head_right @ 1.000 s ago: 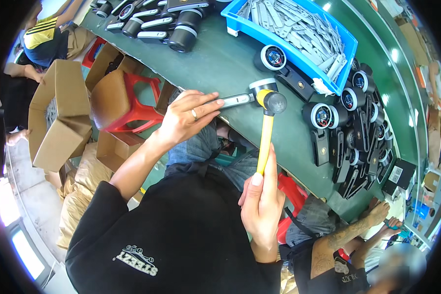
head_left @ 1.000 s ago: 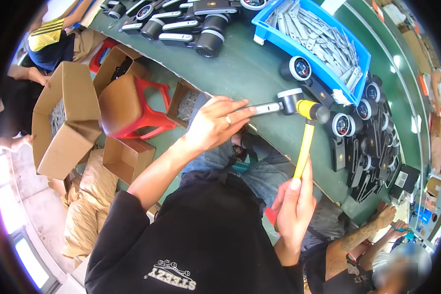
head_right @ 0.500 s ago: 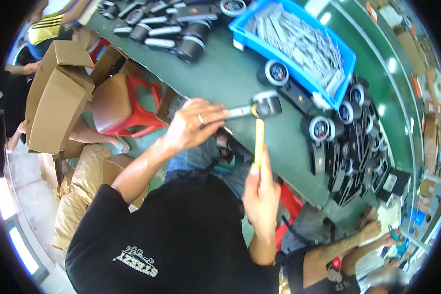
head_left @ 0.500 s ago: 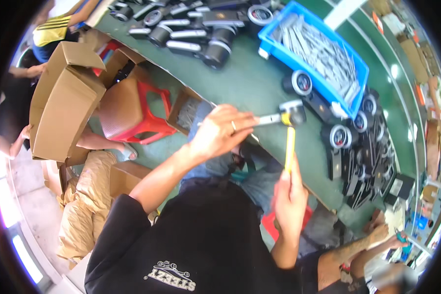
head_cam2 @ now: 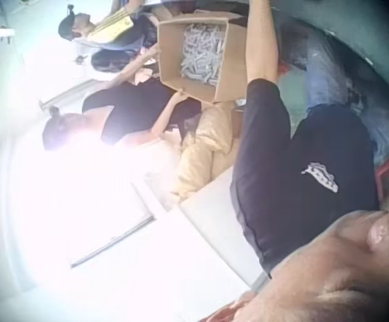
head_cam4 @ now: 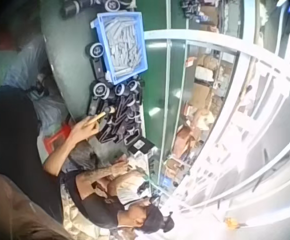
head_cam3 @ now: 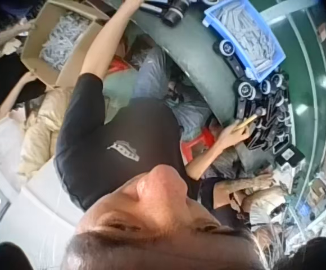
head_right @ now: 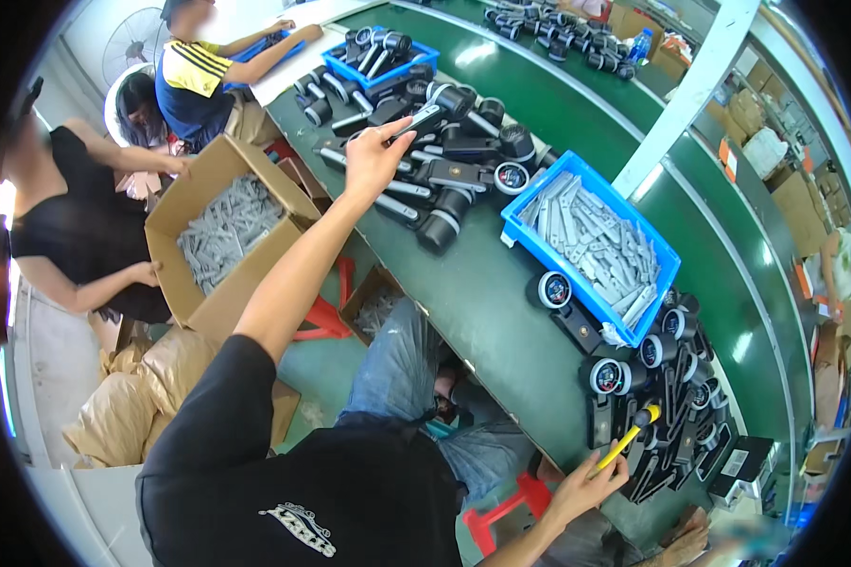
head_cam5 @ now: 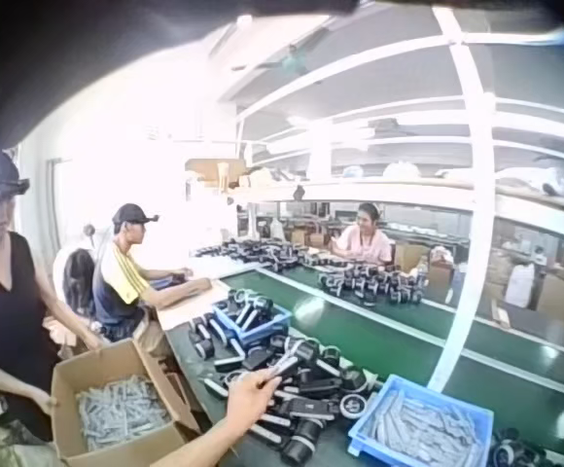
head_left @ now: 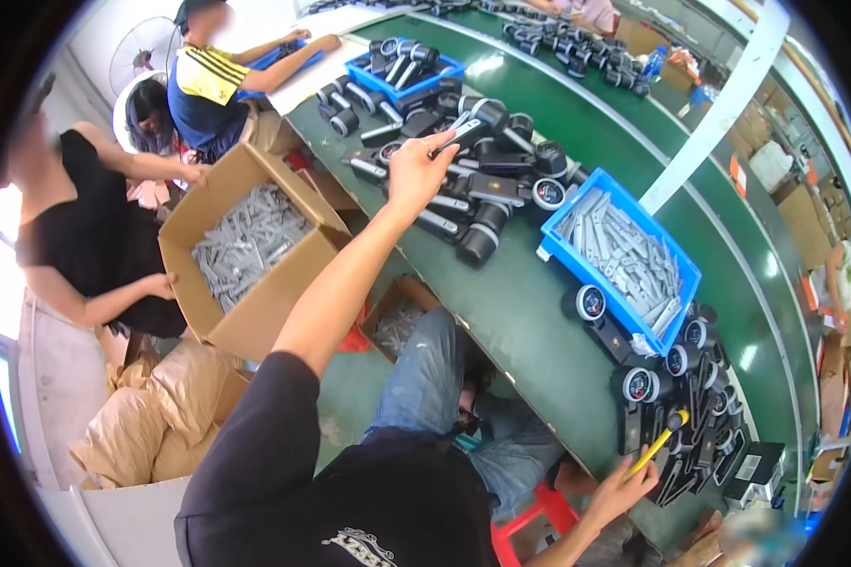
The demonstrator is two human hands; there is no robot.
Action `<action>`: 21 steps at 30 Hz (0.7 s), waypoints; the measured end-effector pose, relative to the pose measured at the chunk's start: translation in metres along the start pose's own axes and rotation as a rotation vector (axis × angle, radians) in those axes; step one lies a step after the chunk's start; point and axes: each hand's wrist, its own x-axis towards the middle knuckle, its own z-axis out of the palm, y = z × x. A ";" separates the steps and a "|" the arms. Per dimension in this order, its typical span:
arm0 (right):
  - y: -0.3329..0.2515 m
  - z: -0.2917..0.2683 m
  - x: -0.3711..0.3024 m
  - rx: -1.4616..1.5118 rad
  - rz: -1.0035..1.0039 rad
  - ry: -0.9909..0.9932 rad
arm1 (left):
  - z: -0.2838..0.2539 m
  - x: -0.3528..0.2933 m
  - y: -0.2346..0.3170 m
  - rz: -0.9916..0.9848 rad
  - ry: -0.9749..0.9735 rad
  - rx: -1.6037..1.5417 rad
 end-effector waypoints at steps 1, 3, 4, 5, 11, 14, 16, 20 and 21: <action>0.005 0.002 -0.001 0.011 -0.034 0.008 | 0.021 0.017 -0.023 0.070 0.015 0.067; 0.009 0.010 -0.002 0.019 -0.074 0.023 | 0.048 0.040 -0.069 0.210 -0.009 0.056; 0.006 0.009 -0.002 0.013 -0.085 0.020 | 0.053 0.043 -0.064 0.110 -0.125 0.068; 0.007 0.015 0.003 0.033 -0.140 -0.015 | 0.050 0.057 -0.107 0.290 -0.068 0.176; -0.024 0.019 0.011 0.056 0.068 -0.055 | 0.045 0.020 -0.012 0.432 -0.038 0.178; -0.008 0.019 0.016 0.063 0.111 -0.079 | 0.047 -0.038 0.038 0.631 -0.119 -0.083; 0.002 0.021 0.014 0.116 0.097 -0.093 | 0.052 -0.083 0.066 0.689 -0.249 -0.134; -0.022 0.025 0.005 0.242 0.090 -0.076 | 0.050 -0.171 0.115 0.645 -0.692 -0.397; -0.029 0.027 0.004 0.248 0.076 -0.082 | 0.050 -0.186 0.125 0.675 -0.806 -0.367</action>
